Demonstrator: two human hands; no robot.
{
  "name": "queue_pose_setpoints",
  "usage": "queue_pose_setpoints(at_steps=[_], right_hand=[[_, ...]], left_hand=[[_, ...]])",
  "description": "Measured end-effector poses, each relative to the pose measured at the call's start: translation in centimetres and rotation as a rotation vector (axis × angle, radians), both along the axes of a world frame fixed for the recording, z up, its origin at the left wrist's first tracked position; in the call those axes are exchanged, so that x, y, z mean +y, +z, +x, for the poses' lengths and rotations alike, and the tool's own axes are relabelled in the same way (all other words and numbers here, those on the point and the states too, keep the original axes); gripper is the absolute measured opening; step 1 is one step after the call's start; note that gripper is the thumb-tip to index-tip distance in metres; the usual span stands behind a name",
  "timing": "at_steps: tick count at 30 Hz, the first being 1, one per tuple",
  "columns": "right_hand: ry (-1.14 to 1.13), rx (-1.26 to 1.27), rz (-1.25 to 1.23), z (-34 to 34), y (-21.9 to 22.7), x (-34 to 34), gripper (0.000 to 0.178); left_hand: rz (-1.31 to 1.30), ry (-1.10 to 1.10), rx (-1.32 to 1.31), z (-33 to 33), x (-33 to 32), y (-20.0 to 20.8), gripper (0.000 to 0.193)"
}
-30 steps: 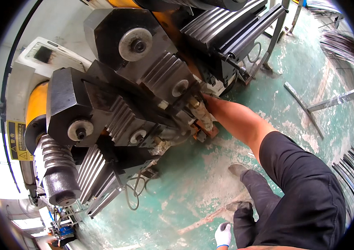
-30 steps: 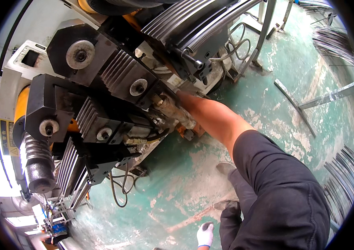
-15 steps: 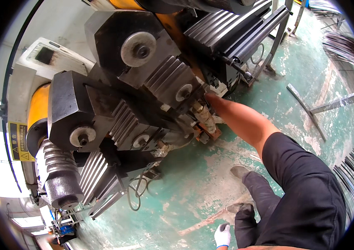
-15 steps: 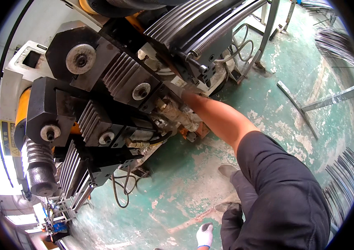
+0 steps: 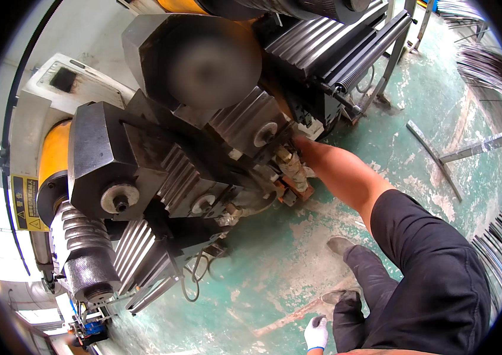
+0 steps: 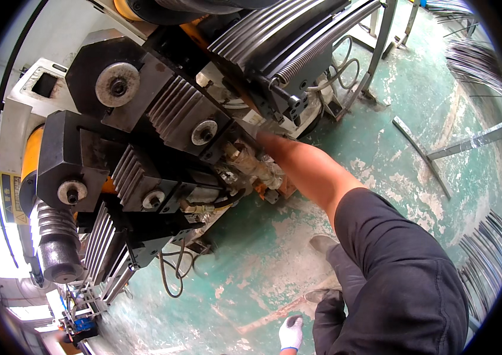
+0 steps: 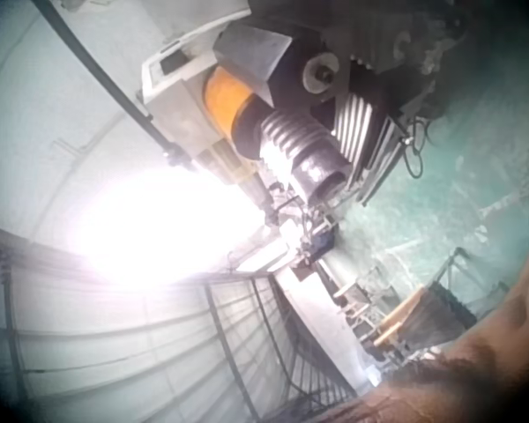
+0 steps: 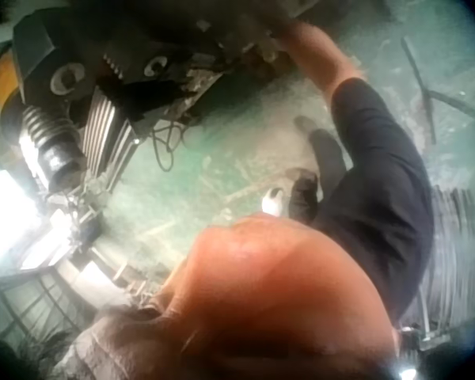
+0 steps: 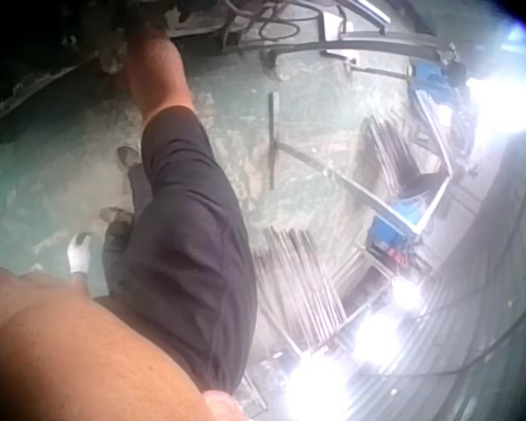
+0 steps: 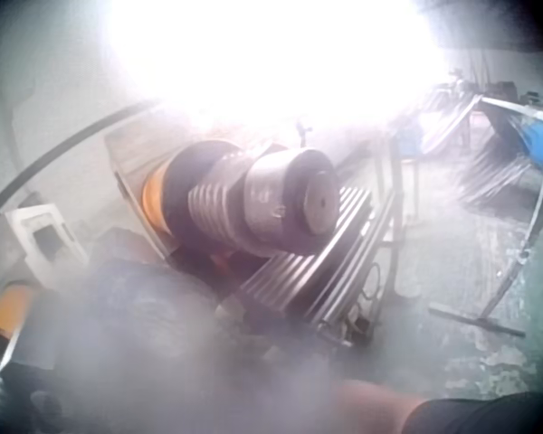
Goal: The person repeatedly picks up straight metal rods from a pile, feeds them into a bending machine, and removes the bent rods to place them on a rack. The person wears gloves and uses both hands to handle the rods and operate the machine.
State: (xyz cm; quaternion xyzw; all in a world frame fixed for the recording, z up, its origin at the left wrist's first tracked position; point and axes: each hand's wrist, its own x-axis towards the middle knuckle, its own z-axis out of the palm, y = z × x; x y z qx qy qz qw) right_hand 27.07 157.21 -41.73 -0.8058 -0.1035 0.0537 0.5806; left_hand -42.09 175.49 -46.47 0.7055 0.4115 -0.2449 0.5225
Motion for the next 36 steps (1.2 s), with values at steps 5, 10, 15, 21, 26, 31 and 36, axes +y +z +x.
queue_pose_setpoints(at_steps=[5,10,15,21,26,31,36], right_hand=[[-0.009,-0.007,0.001,1.4,1.3,0.6,0.038],[0.001,0.021,-0.026,-0.9,-0.7,0.0,0.039],[-0.006,0.033,-0.042,-1.4,-1.5,-0.8,0.039],[-0.043,0.028,-0.057,-0.7,-1.0,-1.9,0.039],[-0.047,0.031,-0.054,-0.9,-1.1,-2.0,0.04],[-0.055,0.033,-0.057,-1.4,-1.8,-1.9,0.04],[-0.054,0.027,-0.065,-1.6,-1.4,-1.9,0.041]], left_hand=[[0.01,-0.017,0.007,0.5,0.2,-0.2,0.015],[0.005,-0.028,0.016,0.8,0.1,0.1,0.015],[0.018,-0.044,0.023,0.7,0.3,-0.1,0.015],[0.022,-0.066,0.031,-0.3,0.7,-1.1,0.016],[0.052,-0.122,0.046,-0.2,0.9,-1.5,0.017],[0.04,-0.086,0.033,1.9,0.5,-0.3,0.016],[0.047,-0.101,0.01,2.0,1.3,-0.4,0.016]])
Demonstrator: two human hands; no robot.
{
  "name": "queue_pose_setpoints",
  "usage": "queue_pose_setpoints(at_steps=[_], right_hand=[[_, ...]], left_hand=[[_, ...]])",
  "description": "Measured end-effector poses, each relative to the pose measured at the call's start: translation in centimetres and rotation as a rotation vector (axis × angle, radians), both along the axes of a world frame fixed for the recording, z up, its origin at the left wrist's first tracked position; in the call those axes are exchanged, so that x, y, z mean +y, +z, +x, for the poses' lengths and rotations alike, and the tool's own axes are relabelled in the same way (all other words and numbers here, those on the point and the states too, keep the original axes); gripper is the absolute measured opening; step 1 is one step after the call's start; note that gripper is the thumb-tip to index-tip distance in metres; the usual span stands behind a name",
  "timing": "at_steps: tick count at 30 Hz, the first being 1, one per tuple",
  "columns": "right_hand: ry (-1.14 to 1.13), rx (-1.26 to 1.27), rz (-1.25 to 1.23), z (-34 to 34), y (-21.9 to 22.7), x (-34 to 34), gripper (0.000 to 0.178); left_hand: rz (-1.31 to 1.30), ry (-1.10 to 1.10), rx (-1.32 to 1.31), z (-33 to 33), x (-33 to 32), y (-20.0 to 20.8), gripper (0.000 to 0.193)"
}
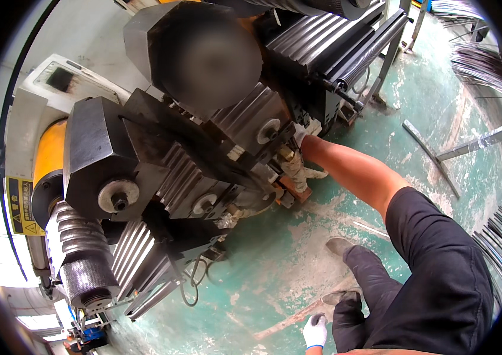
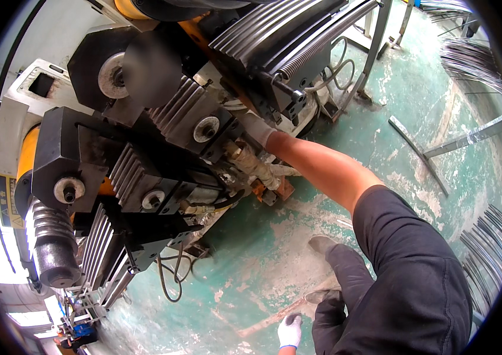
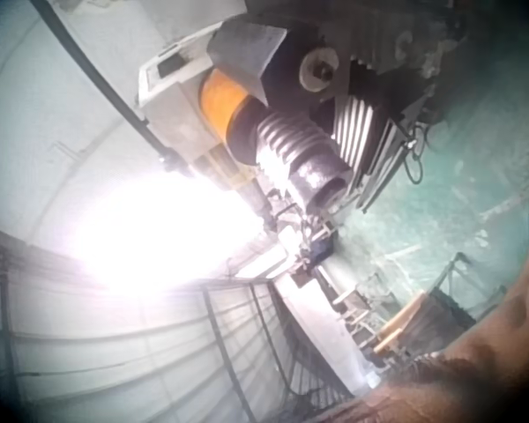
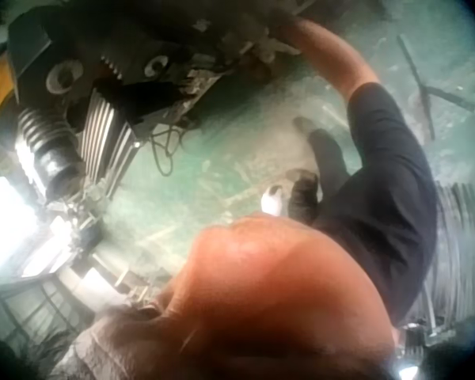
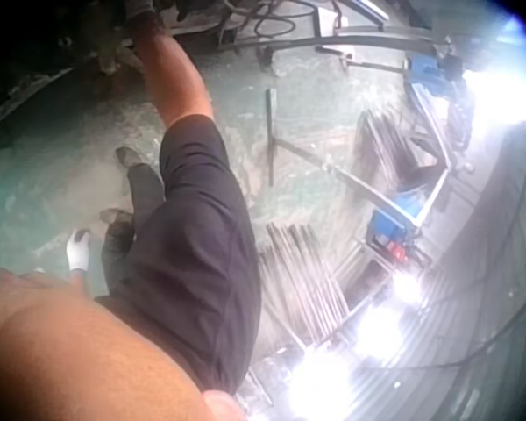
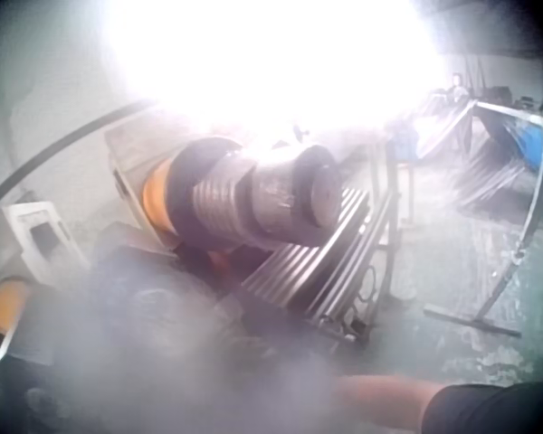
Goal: The person repeatedly picks up straight metal rods from a pile, feeds them into a bending machine, and removes the bent rods to place them on a rack. The person wears gloves and uses both hands to handle the rods and operate the machine.
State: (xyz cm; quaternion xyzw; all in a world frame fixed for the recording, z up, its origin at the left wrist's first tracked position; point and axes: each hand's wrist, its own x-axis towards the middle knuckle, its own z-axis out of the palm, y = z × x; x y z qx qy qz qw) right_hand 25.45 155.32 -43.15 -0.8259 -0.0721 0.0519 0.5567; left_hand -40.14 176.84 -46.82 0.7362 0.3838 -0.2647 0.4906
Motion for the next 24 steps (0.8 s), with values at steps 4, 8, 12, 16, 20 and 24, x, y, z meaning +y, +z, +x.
queue_pose_setpoints(at_steps=[4,8,12,16,20,24], right_hand=[[-0.012,0.0,-0.01,-0.4,0.3,-0.2,0.041],[-0.02,-0.001,-0.017,-0.7,0.5,-0.3,0.042],[-0.02,-0.006,-0.024,-1.2,0.5,-0.1,0.042],[-0.033,-0.012,-0.024,-1.3,1.0,-0.2,0.043],[-0.035,-0.029,-0.048,-1.2,1.8,0.0,0.043],[-0.082,-0.099,-0.119,-1.8,1.5,0.1,0.044]], left_hand=[[-0.003,-0.004,0.02,-1.1,0.4,-0.8,0.016],[-0.011,-0.013,0.026,-1.9,0.7,-1.3,0.016],[-0.017,0.007,0.04,-0.8,0.5,-0.3,0.016],[-0.026,0.052,0.012,-0.8,0.8,-0.5,0.015],[-0.023,0.077,-0.008,-0.7,0.8,0.3,0.015],[0.129,-0.131,0.013,1.7,0.8,5.1,0.022]])
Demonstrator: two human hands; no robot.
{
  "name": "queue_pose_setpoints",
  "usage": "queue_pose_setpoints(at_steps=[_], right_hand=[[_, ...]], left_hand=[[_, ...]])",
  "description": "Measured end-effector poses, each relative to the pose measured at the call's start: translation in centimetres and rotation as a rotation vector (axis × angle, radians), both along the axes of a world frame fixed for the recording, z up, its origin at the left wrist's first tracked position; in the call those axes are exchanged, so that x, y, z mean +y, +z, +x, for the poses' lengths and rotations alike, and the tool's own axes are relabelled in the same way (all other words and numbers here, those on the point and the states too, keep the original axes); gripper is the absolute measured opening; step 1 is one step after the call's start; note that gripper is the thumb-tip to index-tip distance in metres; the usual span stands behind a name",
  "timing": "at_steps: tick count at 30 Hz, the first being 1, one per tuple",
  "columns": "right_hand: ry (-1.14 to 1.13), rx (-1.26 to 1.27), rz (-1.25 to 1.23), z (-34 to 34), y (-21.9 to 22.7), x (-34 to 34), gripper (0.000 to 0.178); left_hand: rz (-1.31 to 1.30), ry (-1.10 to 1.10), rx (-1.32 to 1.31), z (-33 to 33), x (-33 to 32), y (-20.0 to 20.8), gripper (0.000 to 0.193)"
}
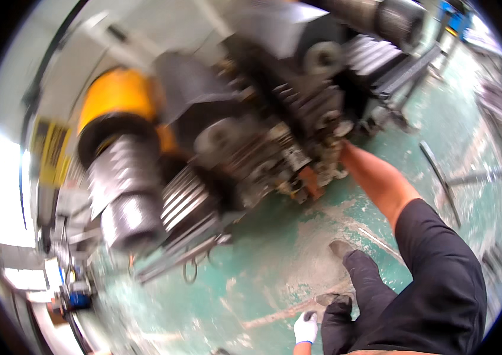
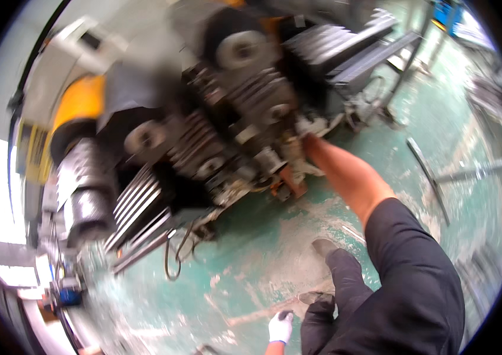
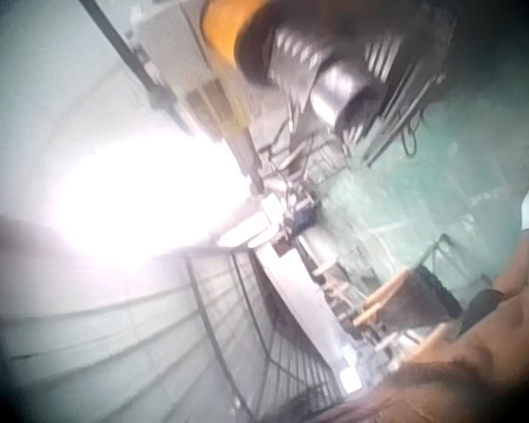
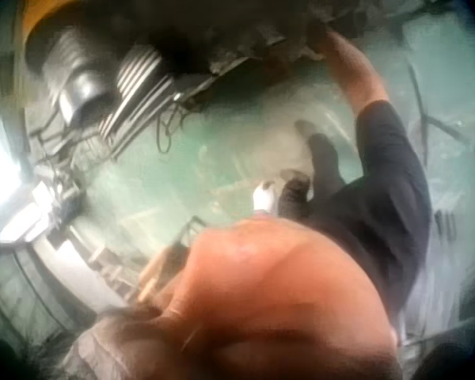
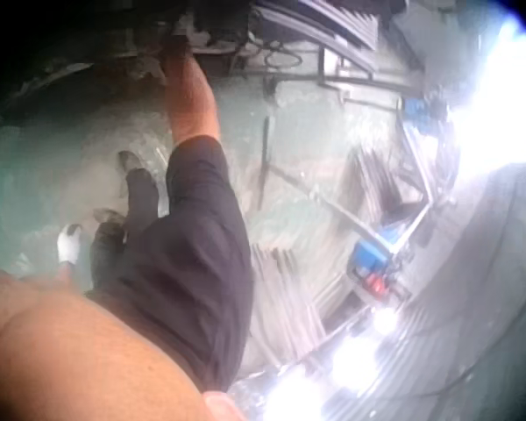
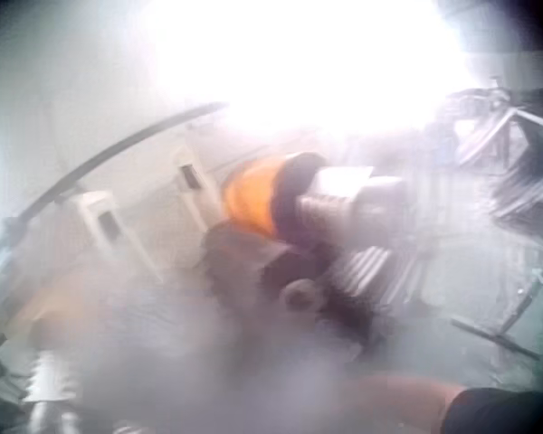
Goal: The person repeatedly picks up straight metal rods from a pile, feeds them into a bending machine, and removes the bent rods to place them on a rack. The person wears gloves and uses both hands to handle the rods and operate the machine.
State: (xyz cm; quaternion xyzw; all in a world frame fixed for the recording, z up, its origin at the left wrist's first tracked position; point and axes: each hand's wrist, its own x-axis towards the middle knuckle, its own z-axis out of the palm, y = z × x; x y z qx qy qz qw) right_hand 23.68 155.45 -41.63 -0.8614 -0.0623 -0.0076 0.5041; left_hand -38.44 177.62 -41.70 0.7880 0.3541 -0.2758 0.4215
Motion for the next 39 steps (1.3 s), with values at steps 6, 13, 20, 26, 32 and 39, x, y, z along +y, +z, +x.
queue_pose_setpoints(at_steps=[6,13,20,26,32,39], right_hand=[[-0.156,-0.143,-0.044,-5.0,0.0,-2.7,0.045],[-0.172,0.406,-0.272,-31.6,-10.3,-7.3,0.042],[0.707,0.302,-0.601,-59.4,2.0,19.8,0.028],[1.252,0.104,-0.528,-74.5,10.2,46.8,0.034],[1.673,-0.006,-0.408,-95.0,17.1,65.4,0.038],[1.781,-0.195,-0.55,-114.9,12.8,81.9,0.057]], left_hand=[[0.049,0.069,-0.085,-1.4,2.2,5.4,0.027],[0.067,0.52,-0.315,-12.8,7.5,11.1,0.024],[0.296,0.751,-0.342,-35.2,15.7,13.1,0.024],[0.404,1.203,-0.154,-56.6,18.1,14.9,0.022],[0.344,1.718,-0.28,-66.8,18.4,12.6,0.016],[0.007,1.898,-0.259,-65.9,21.9,13.4,0.024]])
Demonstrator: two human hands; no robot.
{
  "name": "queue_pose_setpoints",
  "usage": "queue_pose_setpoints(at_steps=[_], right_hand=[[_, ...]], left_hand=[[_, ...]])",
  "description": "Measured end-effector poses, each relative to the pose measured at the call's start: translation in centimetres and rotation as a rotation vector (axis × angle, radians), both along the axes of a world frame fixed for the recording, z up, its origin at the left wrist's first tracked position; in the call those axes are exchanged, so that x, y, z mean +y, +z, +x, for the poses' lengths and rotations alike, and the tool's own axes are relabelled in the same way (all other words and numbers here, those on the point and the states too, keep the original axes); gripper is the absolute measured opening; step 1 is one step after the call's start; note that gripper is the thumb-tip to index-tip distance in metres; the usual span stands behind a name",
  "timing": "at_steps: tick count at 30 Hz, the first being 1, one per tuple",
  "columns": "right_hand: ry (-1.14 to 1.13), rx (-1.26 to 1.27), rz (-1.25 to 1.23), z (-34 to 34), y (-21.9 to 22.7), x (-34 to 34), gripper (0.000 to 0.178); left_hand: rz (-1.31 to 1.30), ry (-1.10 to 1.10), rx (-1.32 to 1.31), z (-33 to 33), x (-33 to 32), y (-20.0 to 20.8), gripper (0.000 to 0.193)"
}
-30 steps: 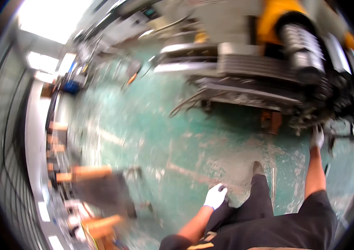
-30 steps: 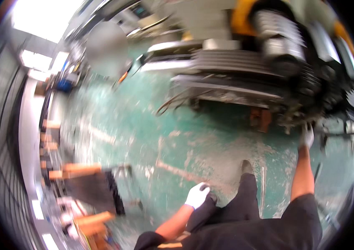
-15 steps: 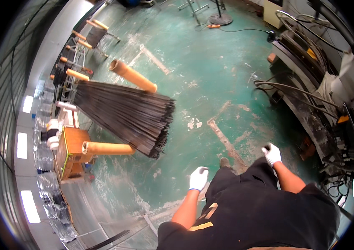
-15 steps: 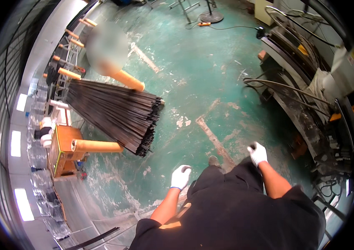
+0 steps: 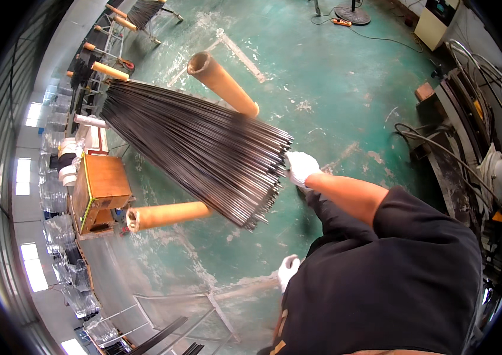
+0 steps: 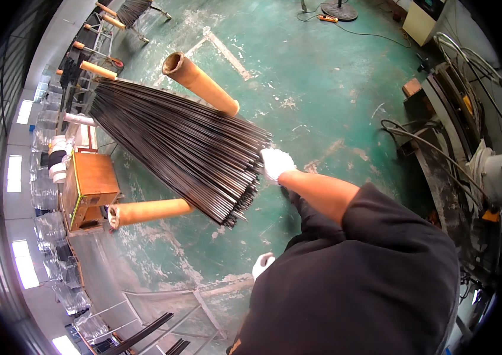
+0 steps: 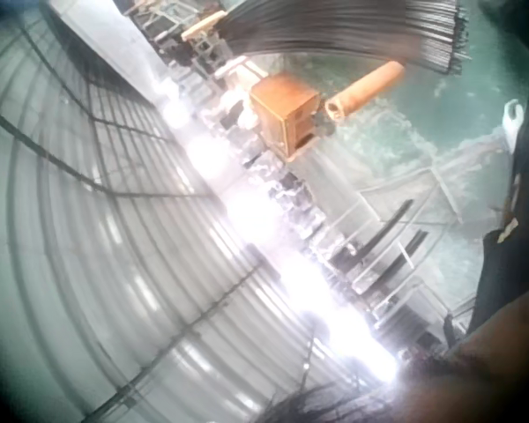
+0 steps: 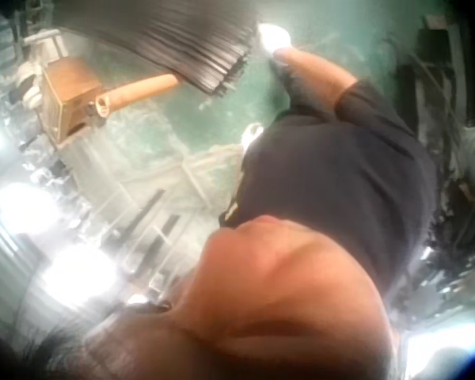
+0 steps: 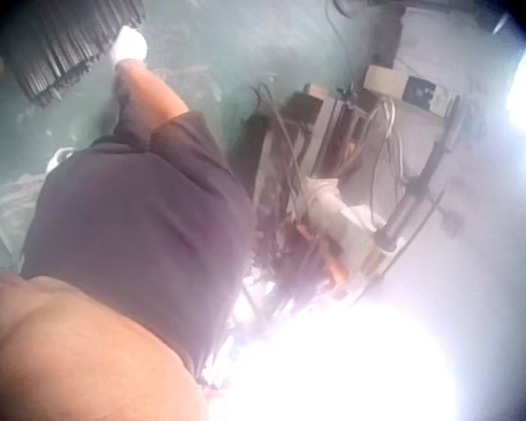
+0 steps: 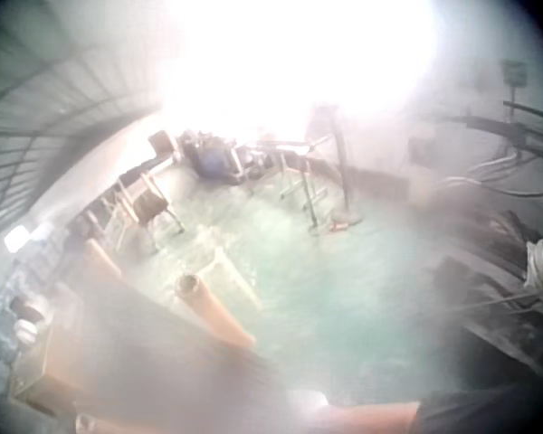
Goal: The person repeatedly picks up straight metal rods from a pile, feeds them into a bending machine, and removes the bent rods to place them on a rack. The person wears gloves and uses both hands to handle the rods and operate the machine.
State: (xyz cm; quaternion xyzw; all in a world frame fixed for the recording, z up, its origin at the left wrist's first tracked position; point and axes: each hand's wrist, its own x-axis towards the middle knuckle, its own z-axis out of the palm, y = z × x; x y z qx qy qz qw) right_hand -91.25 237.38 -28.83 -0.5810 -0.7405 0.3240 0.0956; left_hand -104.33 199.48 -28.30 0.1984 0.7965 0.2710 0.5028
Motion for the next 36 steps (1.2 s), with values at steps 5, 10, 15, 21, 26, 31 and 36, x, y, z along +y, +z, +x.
queue_pose_setpoints(at_steps=[5,10,15,21,26,31,36], right_hand=[[-0.063,-0.106,0.197,-7.4,-4.2,9.6,0.052],[-0.181,-0.321,0.189,-13.1,-7.7,13.6,0.043],[0.018,-0.283,-0.032,-12.3,-6.4,14.5,0.041],[0.137,-0.298,-0.281,-11.3,-5.8,18.5,0.038],[0.15,-0.232,-0.359,-11.1,-5.1,19.2,0.041],[0.117,0.047,-0.621,-10.5,-5.5,18.7,0.037],[-0.041,0.277,-0.784,-10.5,-8.3,17.8,0.031]], left_hand=[[0.026,-0.051,0.086,-4.1,5.5,4.3,0.02],[0.097,0.402,0.21,-8.5,10.7,7.5,0.015],[0.013,0.354,0.123,-8.9,12.7,6.6,0.016],[0.049,0.228,0.026,-9.3,15.2,5.5,0.021],[0.079,0.054,0.093,-12.5,18.0,6.2,0.021],[0.167,0.075,0.142,-16.3,18.8,6.5,0.012],[0.108,-0.008,0.13,-18.9,16.5,5.5,0.016]])
